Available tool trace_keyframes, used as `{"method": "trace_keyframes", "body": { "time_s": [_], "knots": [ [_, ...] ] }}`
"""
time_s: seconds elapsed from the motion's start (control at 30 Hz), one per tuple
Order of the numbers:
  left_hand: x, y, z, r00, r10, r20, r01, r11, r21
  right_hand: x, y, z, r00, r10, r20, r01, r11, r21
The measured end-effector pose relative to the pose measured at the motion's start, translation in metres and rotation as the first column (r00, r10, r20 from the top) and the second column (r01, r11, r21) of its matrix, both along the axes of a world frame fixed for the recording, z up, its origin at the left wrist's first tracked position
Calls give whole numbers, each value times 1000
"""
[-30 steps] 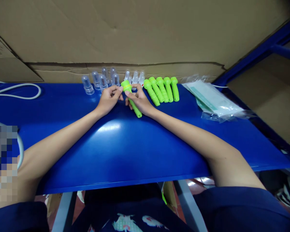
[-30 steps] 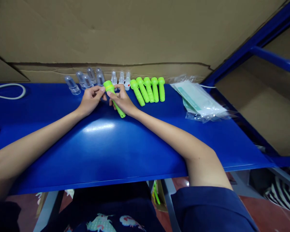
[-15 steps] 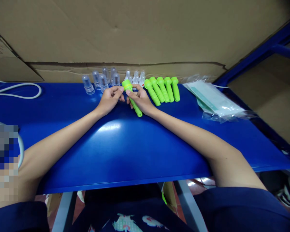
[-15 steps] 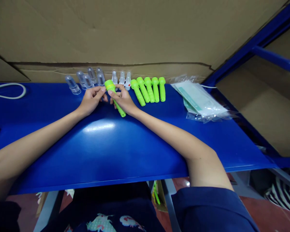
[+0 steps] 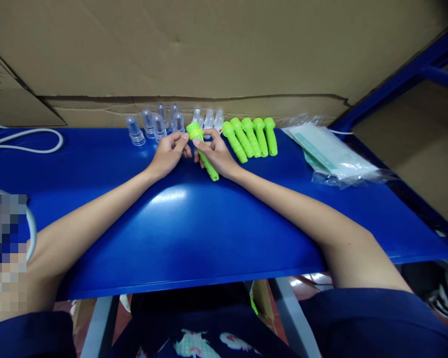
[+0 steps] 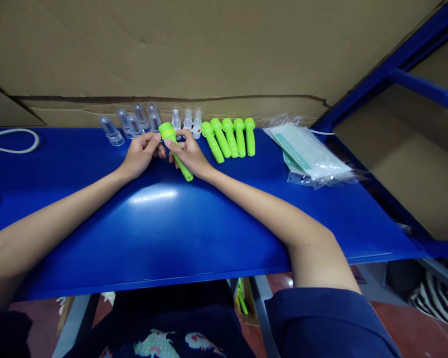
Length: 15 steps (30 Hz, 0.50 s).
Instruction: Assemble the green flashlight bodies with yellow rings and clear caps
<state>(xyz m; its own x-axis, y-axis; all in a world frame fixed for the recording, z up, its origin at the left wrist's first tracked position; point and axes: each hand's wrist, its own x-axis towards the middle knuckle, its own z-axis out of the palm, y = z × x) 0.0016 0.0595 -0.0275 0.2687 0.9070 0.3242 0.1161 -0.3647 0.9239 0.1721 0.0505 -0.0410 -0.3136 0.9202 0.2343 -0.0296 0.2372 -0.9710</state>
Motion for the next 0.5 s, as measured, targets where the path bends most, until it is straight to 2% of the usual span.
{"method": "trace_keyframes", "body": {
  "time_s": [0.13, 0.33, 0.5],
  "knots": [
    [-2, 2, -2, 999, -17, 33, 15, 998, 55, 0, -1, 2, 1000, 21, -1, -21, 1000, 13],
    [-2, 2, -4, 996, -63, 69, 60, 997, 43, -1, -2, 4, 1000, 24, 4, -24, 1000, -1],
    [-2, 2, -3, 998, -48, 29, 46, 998, 41, -2, -4, 7, 1000, 14, 23, -13, 1000, -26]
  ]
}}
